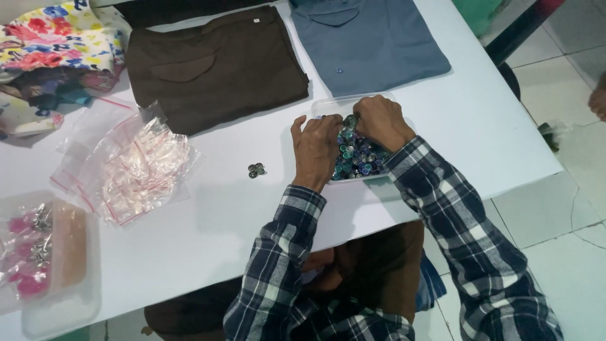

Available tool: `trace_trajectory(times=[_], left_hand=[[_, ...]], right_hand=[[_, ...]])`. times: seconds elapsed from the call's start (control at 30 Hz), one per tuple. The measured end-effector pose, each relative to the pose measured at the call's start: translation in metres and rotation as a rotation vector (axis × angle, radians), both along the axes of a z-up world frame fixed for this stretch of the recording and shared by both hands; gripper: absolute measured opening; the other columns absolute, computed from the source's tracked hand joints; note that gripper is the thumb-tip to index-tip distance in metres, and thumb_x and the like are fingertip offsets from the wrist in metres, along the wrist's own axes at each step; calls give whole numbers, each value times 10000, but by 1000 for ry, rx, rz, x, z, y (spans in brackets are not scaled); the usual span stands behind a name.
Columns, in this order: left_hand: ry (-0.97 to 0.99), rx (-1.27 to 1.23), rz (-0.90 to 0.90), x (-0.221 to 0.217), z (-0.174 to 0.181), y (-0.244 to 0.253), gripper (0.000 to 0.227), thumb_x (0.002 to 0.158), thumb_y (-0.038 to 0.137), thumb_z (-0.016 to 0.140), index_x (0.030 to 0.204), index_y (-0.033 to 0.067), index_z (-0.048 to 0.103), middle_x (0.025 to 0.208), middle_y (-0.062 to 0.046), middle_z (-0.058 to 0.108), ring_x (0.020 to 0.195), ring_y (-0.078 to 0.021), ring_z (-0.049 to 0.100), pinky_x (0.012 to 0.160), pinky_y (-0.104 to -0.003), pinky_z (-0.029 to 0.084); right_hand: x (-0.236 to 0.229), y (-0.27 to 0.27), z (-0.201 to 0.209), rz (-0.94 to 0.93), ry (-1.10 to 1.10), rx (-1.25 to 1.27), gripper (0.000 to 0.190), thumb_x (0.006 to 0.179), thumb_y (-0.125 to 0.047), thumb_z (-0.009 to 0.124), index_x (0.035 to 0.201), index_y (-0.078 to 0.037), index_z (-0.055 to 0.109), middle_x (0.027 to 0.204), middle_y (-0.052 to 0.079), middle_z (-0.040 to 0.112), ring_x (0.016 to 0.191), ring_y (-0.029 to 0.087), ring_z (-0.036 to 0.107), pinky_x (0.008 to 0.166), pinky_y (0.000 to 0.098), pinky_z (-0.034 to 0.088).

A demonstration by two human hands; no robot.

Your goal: The person sorts small decorative buttons from a clear plastic container onto a white table. They pick up buttons one by one, place them in small piles, and occasionally adjust the arrangement. The task involves handling buttons and plastic bags on a table with folded shirts nearby.

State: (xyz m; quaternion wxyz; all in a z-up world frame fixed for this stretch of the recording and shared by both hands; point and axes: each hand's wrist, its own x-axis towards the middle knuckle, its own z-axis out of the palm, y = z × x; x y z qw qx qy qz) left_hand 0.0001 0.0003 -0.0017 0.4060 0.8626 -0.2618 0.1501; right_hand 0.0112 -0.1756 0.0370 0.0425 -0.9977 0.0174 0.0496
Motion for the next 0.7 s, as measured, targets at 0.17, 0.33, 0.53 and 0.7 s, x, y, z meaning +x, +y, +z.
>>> trace_trajectory(times=[0.17,0.33,0.53,0.7], left_hand=[[0,26,16,2,0,-2,130,996,132,608,1096,180,676,973,17,747,1060,-138,690,1173,-484,252],[41,82,6,3,-2,-1,142,1009,141,582,1118,188,661,1005,35,736,1097,-135,669,1188,-485,220],[64,84,-7,1,1,0,149,1011,140,582,1128,189,660,1010,31,737,1098,-122,666,1192,-467,213],[59,88,-28,0,4,3,161,1011,127,564,1138,169,655,995,3,737,1090,-150,671,1184,-484,219]], right_hand=[[3,5,-2,22,17,25,256,859,-117,705,1098,-97,795,942,168,779,949,387,741,836,522,596],[-2,2,2,19,67,102,274,875,-150,701,1133,-125,791,1039,156,776,1059,400,710,919,549,564],[-5,6,10,-18,56,187,248,892,-169,694,1124,-137,777,1073,170,762,1094,422,686,948,572,544],[3,11,0,29,42,195,210,916,-201,669,1084,-179,795,1028,139,773,1054,404,702,923,527,559]])
